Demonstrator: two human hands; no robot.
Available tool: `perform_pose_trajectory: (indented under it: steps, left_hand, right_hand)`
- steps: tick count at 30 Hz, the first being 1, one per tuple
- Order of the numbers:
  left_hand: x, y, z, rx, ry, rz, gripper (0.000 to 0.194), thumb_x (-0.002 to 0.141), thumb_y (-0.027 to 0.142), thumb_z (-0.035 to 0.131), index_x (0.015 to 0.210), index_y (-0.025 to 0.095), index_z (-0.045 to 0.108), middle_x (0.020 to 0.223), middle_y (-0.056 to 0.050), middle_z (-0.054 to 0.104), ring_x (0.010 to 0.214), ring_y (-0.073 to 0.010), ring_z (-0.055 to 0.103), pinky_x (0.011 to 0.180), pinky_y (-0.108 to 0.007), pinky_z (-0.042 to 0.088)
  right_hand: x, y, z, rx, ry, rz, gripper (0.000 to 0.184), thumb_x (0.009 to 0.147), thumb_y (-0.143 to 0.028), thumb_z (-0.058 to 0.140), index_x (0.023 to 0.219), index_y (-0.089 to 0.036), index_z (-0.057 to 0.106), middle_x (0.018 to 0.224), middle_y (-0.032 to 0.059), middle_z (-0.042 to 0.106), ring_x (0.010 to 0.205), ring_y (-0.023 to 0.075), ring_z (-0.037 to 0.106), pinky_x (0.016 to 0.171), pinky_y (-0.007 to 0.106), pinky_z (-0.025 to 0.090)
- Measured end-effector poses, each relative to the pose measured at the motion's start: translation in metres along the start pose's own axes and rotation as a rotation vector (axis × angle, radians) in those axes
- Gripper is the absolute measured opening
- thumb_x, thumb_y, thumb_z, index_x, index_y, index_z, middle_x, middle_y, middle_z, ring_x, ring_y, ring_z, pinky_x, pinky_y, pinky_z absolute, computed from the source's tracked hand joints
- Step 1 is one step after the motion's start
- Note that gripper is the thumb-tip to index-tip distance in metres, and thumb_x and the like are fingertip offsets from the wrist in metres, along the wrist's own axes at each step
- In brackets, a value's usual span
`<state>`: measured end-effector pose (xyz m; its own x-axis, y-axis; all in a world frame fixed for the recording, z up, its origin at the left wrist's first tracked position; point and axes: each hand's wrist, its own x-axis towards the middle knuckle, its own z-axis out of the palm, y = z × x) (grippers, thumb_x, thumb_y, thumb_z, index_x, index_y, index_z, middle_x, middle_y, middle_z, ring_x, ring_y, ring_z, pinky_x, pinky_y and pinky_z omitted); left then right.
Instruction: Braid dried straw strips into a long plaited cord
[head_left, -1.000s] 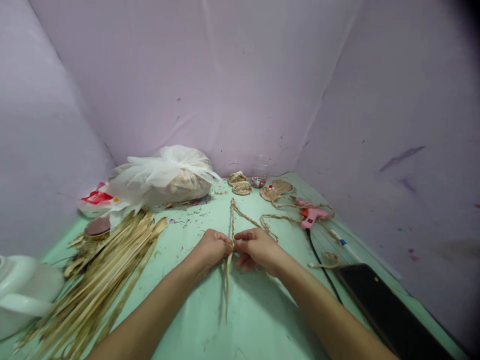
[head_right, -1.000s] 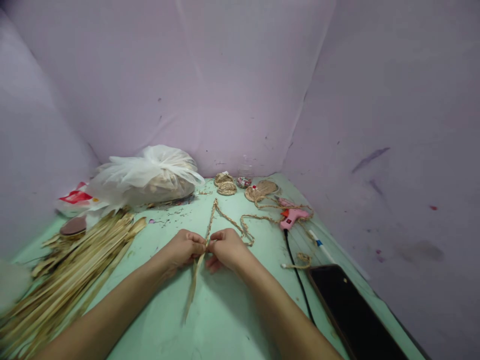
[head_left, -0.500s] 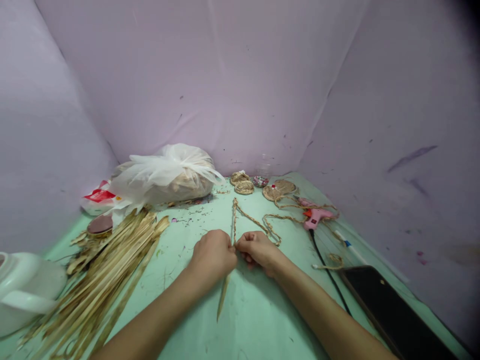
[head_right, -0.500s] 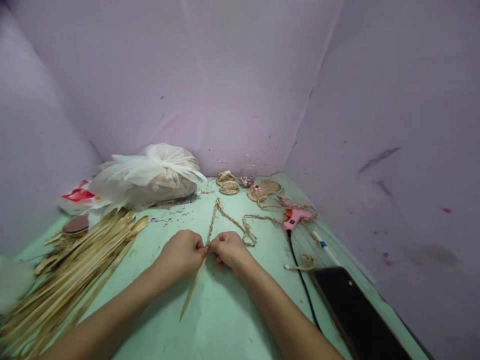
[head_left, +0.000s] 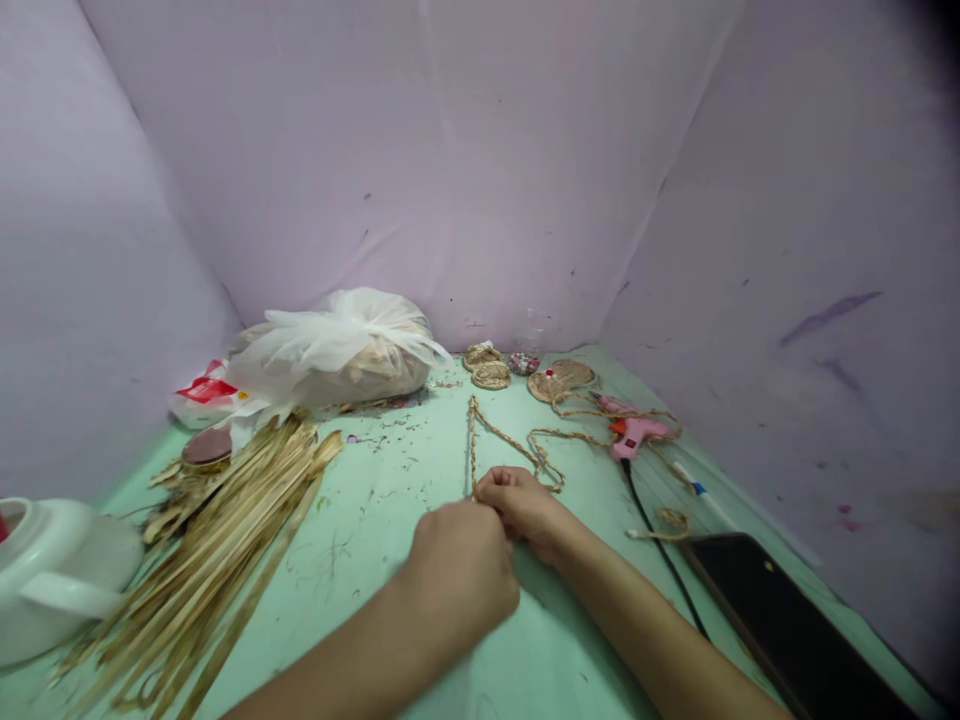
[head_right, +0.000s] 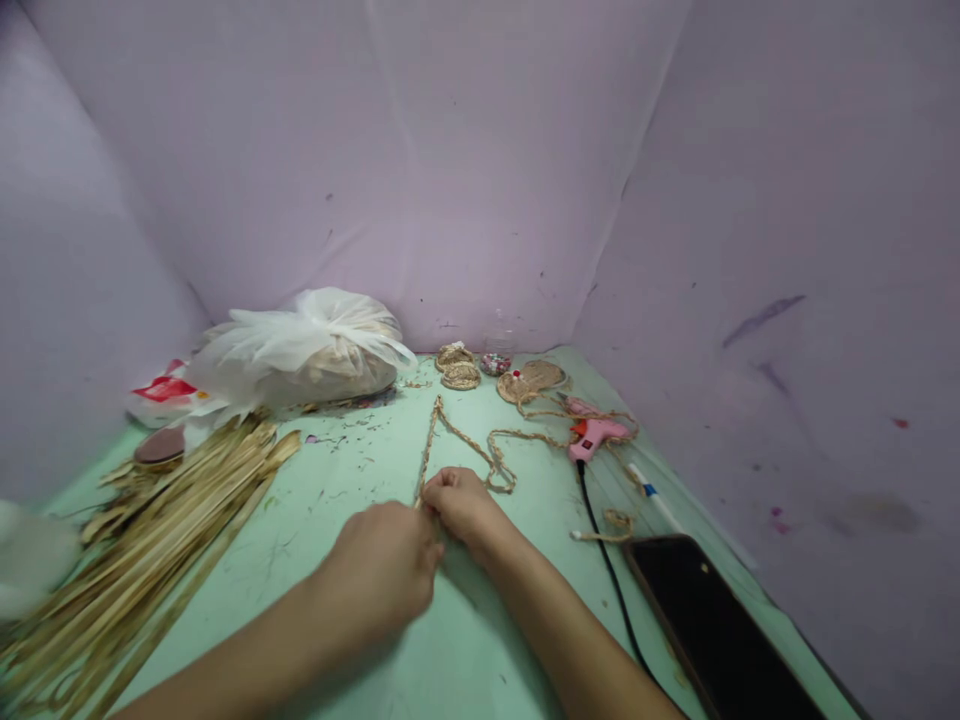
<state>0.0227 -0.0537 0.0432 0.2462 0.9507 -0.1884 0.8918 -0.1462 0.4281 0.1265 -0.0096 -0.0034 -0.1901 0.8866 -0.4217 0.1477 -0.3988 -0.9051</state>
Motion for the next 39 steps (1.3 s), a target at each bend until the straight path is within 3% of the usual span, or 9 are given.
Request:
perform_pose_trajectory:
  steps: [4, 6, 9, 11, 15, 21, 24, 30, 39]
  left_hand:
    - [0.026, -0.021, -0.020, -0.489, 0.116, -0.246, 0.017, 0.069, 0.022, 0.046, 0.069, 0.012, 0.059, 0.056, -0.003, 0.056, 0.040, -0.0104, 0.047, 0.041, -0.023, 0.032]
    - [0.036, -0.028, -0.017, -0.799, 0.008, -0.371, 0.016, 0.066, 0.016, 0.046, 0.078, 0.012, 0.057, 0.059, -0.001, 0.056, 0.034, -0.0078, 0.042, 0.035, -0.021, 0.028]
    - [0.042, -0.033, -0.004, -1.040, -0.237, -0.344, 0.011, 0.066, 0.015, 0.046, 0.067, 0.010, 0.055, 0.055, -0.002, 0.054, 0.034, -0.0070, 0.042, 0.032, -0.019, 0.028]
    - [0.044, -0.034, 0.003, -1.053, -0.292, -0.307, 0.013, 0.066, 0.018, 0.046, 0.058, 0.011, 0.053, 0.047, -0.001, 0.049, 0.033, -0.0063, 0.040, 0.031, -0.018, 0.027]
    - [0.044, -0.037, 0.003, -0.897, -0.220, -0.315, 0.010, 0.059, 0.017, 0.048, 0.050, 0.014, 0.048, 0.035, 0.004, 0.038, 0.028, -0.0057, 0.031, 0.030, -0.019, 0.021]
    - [0.046, -0.035, 0.005, -0.763, -0.108, -0.218, 0.009, 0.052, 0.011, 0.045, 0.044, 0.015, 0.044, 0.031, 0.006, 0.030, 0.030, -0.0039, 0.021, 0.034, -0.021, 0.012]
    - [0.048, -0.037, 0.012, -0.767, -0.042, -0.161, 0.011, 0.050, 0.009, 0.044, 0.041, 0.014, 0.044, 0.032, 0.006, 0.027, 0.034, -0.0031, 0.019, 0.037, -0.021, 0.011]
    - [0.049, -0.039, 0.023, -0.802, 0.041, -0.165, 0.017, 0.051, 0.011, 0.045, 0.038, 0.016, 0.034, 0.033, 0.008, 0.021, 0.036, -0.0030, 0.016, 0.038, -0.021, 0.009]
    - [0.038, -0.024, 0.010, -1.064, -0.054, -0.450, 0.020, 0.048, 0.009, 0.043, 0.040, 0.018, 0.027, 0.031, 0.008, 0.020, 0.030, -0.0022, 0.013, 0.035, -0.021, 0.005]
  right_hand:
    - [0.002, 0.000, -0.005, 0.014, -0.088, 0.008, 0.010, 0.061, -0.016, 0.048, 0.052, -0.016, 0.045, 0.034, -0.0087, 0.033, 0.029, 0.0023, 0.019, 0.031, 0.019, 0.008]
    - [0.003, 0.000, -0.006, 0.028, -0.118, 0.001, 0.013, 0.063, -0.019, 0.050, 0.052, -0.016, 0.044, 0.034, -0.0088, 0.033, 0.029, 0.0021, 0.018, 0.031, 0.019, 0.008]
    - [0.003, -0.001, -0.007, 0.049, -0.135, -0.012, 0.013, 0.065, -0.020, 0.051, 0.053, -0.016, 0.044, 0.039, -0.0068, 0.041, 0.030, 0.0019, 0.022, 0.032, 0.018, 0.009]
    - [0.003, -0.001, -0.008, 0.039, -0.138, -0.018, 0.013, 0.065, -0.020, 0.051, 0.055, -0.015, 0.044, 0.042, -0.0061, 0.043, 0.030, 0.0017, 0.022, 0.032, 0.018, 0.010]
    - [0.003, -0.003, -0.013, -0.083, -0.150, -0.085, 0.011, 0.070, -0.020, 0.050, 0.061, -0.016, 0.046, 0.045, -0.0066, 0.043, 0.033, 0.0030, 0.027, 0.034, 0.017, 0.019]
    - [-0.001, -0.002, -0.019, -0.731, 0.024, -0.481, 0.008, 0.070, -0.016, 0.049, 0.067, -0.015, 0.056, 0.056, 0.0000, 0.055, 0.050, 0.0091, 0.044, 0.047, 0.020, 0.029]
    - [-0.006, -0.003, -0.017, -0.948, 0.099, -0.571, 0.014, 0.071, -0.015, 0.045, 0.073, -0.016, 0.059, 0.066, 0.0034, 0.062, 0.058, 0.0115, 0.050, 0.051, 0.021, 0.029]
    - [-0.022, -0.015, -0.008, -1.146, 0.246, -0.405, 0.017, 0.070, -0.020, 0.046, 0.071, -0.017, 0.063, 0.071, 0.0077, 0.065, 0.067, 0.0168, 0.056, 0.053, 0.024, 0.029]
    - [-0.039, -0.019, 0.016, -1.247, 0.153, -0.306, 0.019, 0.064, -0.016, 0.052, 0.074, -0.015, 0.069, 0.073, 0.0143, 0.066, 0.061, 0.0216, 0.057, 0.049, 0.027, 0.025]
